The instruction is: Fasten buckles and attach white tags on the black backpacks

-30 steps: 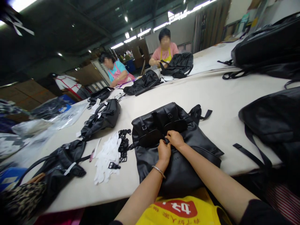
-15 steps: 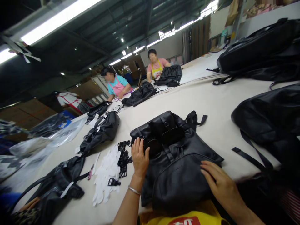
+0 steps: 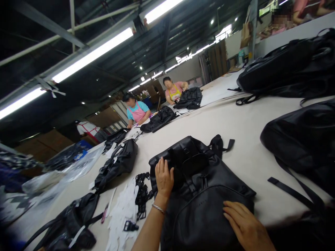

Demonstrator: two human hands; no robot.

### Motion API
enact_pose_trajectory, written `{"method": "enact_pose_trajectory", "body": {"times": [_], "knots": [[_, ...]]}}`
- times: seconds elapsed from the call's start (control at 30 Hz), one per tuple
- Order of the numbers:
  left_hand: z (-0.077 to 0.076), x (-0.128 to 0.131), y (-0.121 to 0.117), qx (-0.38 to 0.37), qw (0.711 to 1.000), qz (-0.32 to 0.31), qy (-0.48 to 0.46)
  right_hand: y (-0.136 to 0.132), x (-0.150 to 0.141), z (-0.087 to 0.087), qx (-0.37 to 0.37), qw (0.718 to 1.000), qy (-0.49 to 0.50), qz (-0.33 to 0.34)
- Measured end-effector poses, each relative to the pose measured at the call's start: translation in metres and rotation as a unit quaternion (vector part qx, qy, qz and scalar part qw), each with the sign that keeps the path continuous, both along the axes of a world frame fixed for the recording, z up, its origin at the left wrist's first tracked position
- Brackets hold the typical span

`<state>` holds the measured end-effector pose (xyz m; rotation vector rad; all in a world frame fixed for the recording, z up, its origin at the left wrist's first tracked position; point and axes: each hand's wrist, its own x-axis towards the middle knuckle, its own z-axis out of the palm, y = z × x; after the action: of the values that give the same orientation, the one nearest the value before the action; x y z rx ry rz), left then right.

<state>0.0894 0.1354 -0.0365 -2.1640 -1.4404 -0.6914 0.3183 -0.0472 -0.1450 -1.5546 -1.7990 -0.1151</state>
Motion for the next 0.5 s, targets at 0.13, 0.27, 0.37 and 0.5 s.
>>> {"method": "enact_pose_trajectory", "body": {"times": [0.13,0.27,0.37,0.5], "knots": [[0.019,0.041,0.008,0.012,0.994,-0.097,0.051,0.003,-0.002,-0.004,0.011,1.0,-0.017,-0.016],[0.014,0.069,0.033,-0.014,0.978,-0.164,0.131,0.003,0.0,-0.01,0.044,0.997,-0.056,-0.023],[0.0,0.074,0.05,-0.051,0.973,-0.153,0.165,0.003,0.004,-0.014,0.047,0.995,-0.084,-0.011],[-0.004,0.078,0.053,-0.066,0.975,-0.138,0.16,0.005,0.009,-0.021,0.059,0.992,-0.108,0.001]]}}
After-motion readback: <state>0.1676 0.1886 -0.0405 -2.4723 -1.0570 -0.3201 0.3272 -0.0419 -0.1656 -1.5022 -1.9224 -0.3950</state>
